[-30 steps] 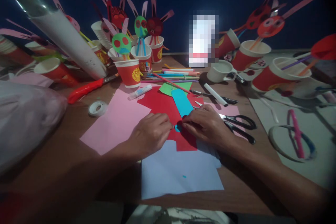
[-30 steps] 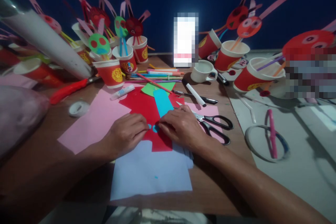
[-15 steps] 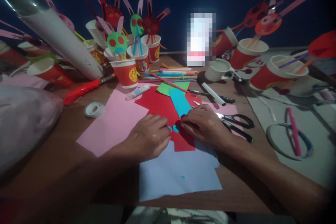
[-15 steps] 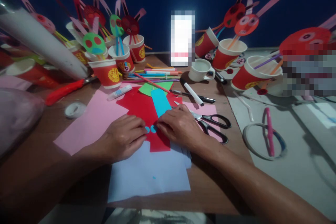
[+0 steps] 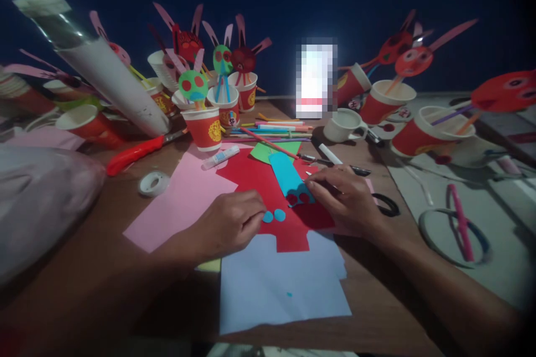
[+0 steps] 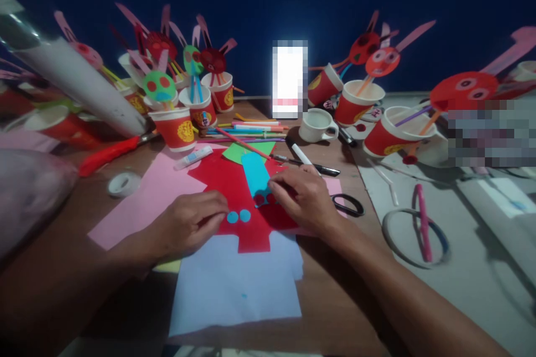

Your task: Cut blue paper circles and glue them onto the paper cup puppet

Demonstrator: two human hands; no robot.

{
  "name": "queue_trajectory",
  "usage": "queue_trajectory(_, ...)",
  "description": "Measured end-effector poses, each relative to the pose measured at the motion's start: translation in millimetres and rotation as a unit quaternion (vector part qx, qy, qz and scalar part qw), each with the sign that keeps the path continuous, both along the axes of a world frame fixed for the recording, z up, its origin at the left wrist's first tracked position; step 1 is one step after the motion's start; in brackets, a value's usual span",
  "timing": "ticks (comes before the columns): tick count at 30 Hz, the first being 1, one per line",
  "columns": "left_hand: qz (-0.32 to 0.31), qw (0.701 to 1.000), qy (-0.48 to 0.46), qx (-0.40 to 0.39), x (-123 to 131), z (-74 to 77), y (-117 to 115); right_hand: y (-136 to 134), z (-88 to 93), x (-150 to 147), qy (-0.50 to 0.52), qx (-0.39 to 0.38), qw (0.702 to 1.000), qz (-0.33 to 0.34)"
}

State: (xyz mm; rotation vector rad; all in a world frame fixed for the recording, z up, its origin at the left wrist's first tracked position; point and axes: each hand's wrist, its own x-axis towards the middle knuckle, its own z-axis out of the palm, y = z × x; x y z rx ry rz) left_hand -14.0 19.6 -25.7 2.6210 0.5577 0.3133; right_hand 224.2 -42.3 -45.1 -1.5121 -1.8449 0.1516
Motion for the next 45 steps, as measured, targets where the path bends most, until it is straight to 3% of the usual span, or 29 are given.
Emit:
queue_trajectory(8, 0.019, 0.997, -0.067, -0.019, -8.5, -7.3, -0.8, 13.0, 8.9, 48.5, -0.047, -0.034, 0.982, -0.181)
queue_trajectory(16, 0.019, 0.989, -0.144, 0.004, -17.2, -23.7, -3.3, 18.5, -3.4, 52.9, -0.149, -0.034, 0.966, -0.207)
queue_trajectory(26, 0.023, 0.99, -0.134, 0.032, -18.2, -21.3, -5.0, 16.4, -10.3, 48.1, -0.273, -0.02, 0.936, -0.223)
queue_trajectory(34, 0.021, 0.993, -0.104, 0.043, -20.5, -18.2, -6.8, 14.9, -12.0, 50.0, -0.302, 0.025, 0.929, -0.21)
queue_trajectory(37, 0.022, 0.994, -0.097, 0.041, -22.1, -17.8, -6.8, 13.6, -11.0, 46.1, -0.276, 0.048, 0.947, -0.16)
queue_trajectory(40, 0.026, 0.994, -0.1, 0.026, -23.3, -18.5, -7.7, 12.6, -10.0, 41.6, -0.257, 0.023, 0.962, -0.09)
queue_trajectory(45, 0.031, 0.991, -0.126, 0.024, -25.6, -19.2, -5.2, 13.9, -7.7, 39.2, -0.296, -0.017, 0.954, -0.051)
